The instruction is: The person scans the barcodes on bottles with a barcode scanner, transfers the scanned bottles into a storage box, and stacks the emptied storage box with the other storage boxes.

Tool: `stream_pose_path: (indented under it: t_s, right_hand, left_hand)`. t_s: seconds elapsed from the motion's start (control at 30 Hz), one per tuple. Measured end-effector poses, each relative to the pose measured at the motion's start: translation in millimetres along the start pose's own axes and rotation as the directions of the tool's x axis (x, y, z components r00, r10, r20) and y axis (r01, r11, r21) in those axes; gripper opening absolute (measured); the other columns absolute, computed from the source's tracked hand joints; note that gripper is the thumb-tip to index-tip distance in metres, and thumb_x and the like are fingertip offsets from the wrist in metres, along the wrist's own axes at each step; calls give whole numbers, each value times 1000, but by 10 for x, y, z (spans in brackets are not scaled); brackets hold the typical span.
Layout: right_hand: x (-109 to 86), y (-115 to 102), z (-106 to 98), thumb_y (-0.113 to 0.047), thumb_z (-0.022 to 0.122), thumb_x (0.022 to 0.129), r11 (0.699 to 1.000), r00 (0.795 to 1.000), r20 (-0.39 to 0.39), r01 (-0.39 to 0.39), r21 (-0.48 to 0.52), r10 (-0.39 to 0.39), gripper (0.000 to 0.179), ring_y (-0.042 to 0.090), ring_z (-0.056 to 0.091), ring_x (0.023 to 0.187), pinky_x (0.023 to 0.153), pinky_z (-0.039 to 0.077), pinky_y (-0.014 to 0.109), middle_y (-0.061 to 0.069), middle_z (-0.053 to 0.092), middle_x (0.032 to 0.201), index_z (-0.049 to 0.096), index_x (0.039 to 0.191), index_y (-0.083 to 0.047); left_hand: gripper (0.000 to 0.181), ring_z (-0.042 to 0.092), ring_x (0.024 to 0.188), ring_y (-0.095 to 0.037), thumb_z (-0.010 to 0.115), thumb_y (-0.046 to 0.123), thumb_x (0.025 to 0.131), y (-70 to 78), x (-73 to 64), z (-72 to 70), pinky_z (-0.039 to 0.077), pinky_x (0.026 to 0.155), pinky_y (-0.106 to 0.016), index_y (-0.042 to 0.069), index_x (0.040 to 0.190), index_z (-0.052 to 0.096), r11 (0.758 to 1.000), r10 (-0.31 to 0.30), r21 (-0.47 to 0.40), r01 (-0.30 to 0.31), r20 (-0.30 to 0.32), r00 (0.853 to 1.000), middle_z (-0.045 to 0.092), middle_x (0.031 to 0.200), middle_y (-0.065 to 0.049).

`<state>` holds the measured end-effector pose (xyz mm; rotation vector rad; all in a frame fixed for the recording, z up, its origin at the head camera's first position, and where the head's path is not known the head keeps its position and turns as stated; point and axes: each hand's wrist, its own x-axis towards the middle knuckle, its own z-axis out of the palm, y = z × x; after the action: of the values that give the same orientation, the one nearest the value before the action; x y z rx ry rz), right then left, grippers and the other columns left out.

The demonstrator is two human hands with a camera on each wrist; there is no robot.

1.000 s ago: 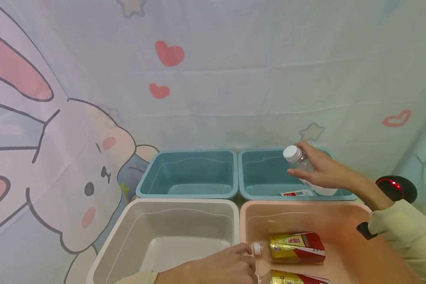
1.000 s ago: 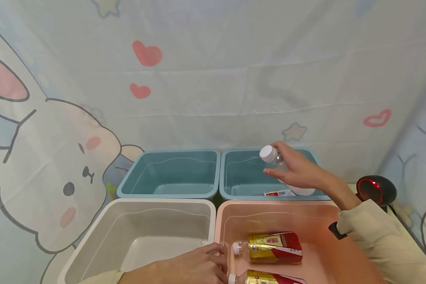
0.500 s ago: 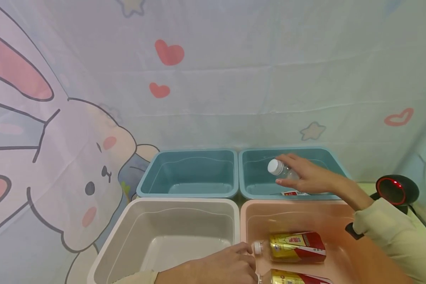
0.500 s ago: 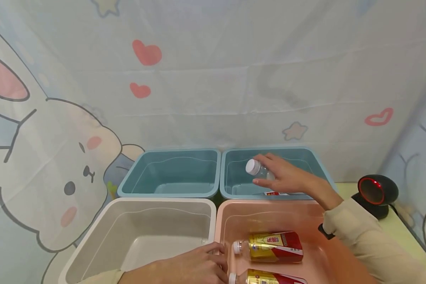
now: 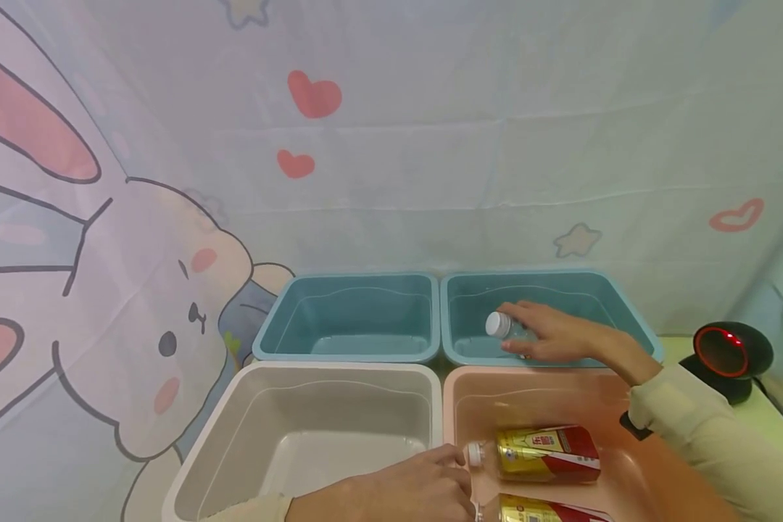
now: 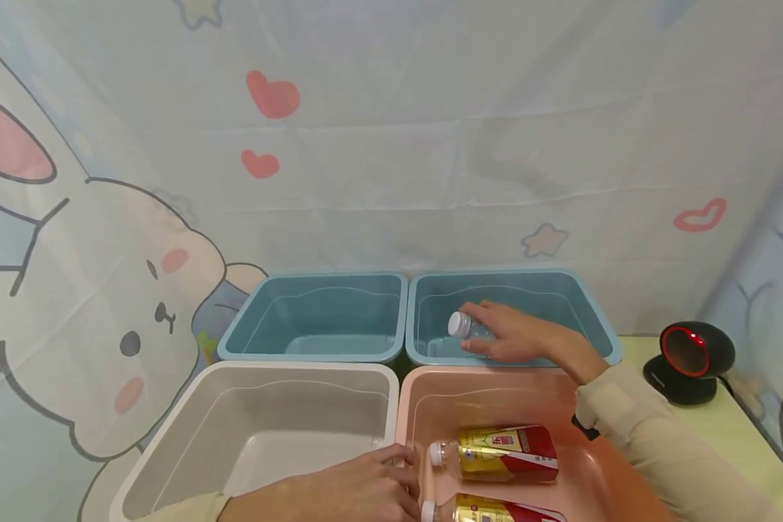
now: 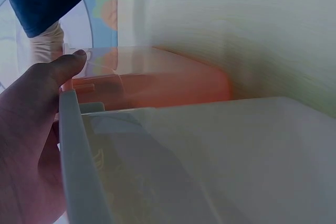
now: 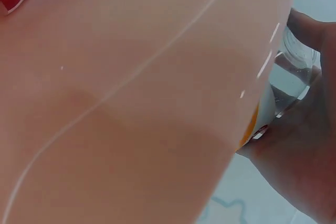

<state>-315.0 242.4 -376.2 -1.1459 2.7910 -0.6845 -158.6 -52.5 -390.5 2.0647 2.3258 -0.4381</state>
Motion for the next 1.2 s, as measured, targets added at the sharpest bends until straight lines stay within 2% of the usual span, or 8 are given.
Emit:
stream_pose_path:
  t_s: [0.2, 0.33, 0.53, 0.77, 0.87, 1.03, 1.2]
  right_hand:
    - [43, 41, 53, -36, 64, 104, 999, 999, 47, 2, 37, -4, 36, 16, 53, 92, 80, 47, 39, -3, 56, 102, 53, 130, -13]
    - [52, 32, 68, -32, 64, 104, 998, 998, 62, -6, 55, 3, 30, 16, 53, 89, 78, 46, 38, -3, 56, 99, 54, 126, -15]
    - [48, 11, 64, -33, 64, 104, 998, 997, 77, -26, 56, 21, 30, 16, 54, 90, 79, 47, 38, -3, 57, 100, 54, 126, -15]
    - [41, 29, 64, -34, 63, 105, 997, 995, 88, -42, 59, 37, 29, 16, 56, 91, 80, 49, 40, -4, 58, 100, 54, 124, -15]
    - [27, 51, 74, -37, 62, 105, 997, 994, 92, -60, 49, 55, 36, 17, 59, 96, 84, 51, 43, -2, 61, 107, 54, 129, -13]
    - [-11, 78, 77, -40, 60, 105, 996, 993, 88, -80, 38, 76, 46, 25, 62, 109, 91, 51, 51, 11, 63, 123, 51, 140, -10]
    - [-38, 48, 23, -41, 61, 105, 998, 996, 66, -58, 33, 55, 47, 29, 62, 113, 93, 51, 53, 10, 64, 125, 53, 138, -10]
  left_hand:
    - [17, 54, 107, 9, 62, 44, 102, 15, 13, -3, 29, 109, -26, 45, 108, 78, 1000, 3, 21, -2, -9, 1000, 68, 107, 34]
    - [18, 53, 107, 10, 62, 46, 102, 14, 24, -9, 28, 110, -26, 45, 110, 77, 1000, 0, 2, 0, 9, 1000, 68, 107, 34]
    - [17, 54, 108, 9, 63, 45, 101, 22, 24, -10, 29, 109, -27, 45, 109, 78, 1000, -4, 29, 4, -5, 1000, 68, 107, 34]
    - [17, 54, 109, 9, 63, 45, 101, 20, 29, -16, 29, 109, -26, 45, 109, 78, 1000, -9, 10, 9, 4, 1000, 68, 108, 34]
    - [17, 53, 109, 9, 63, 45, 101, 21, 29, -17, 28, 110, -26, 45, 109, 78, 1000, -9, 14, 9, 3, 1000, 68, 108, 34]
    - [17, 53, 109, 9, 63, 44, 101, 30, 31, -10, 28, 110, -26, 45, 108, 78, 1000, -7, 25, 7, -6, 1000, 68, 108, 34]
    - [17, 53, 110, 10, 62, 45, 101, 29, 40, -9, 27, 110, -25, 45, 109, 78, 1000, -13, 4, 13, 10, 1000, 68, 109, 34]
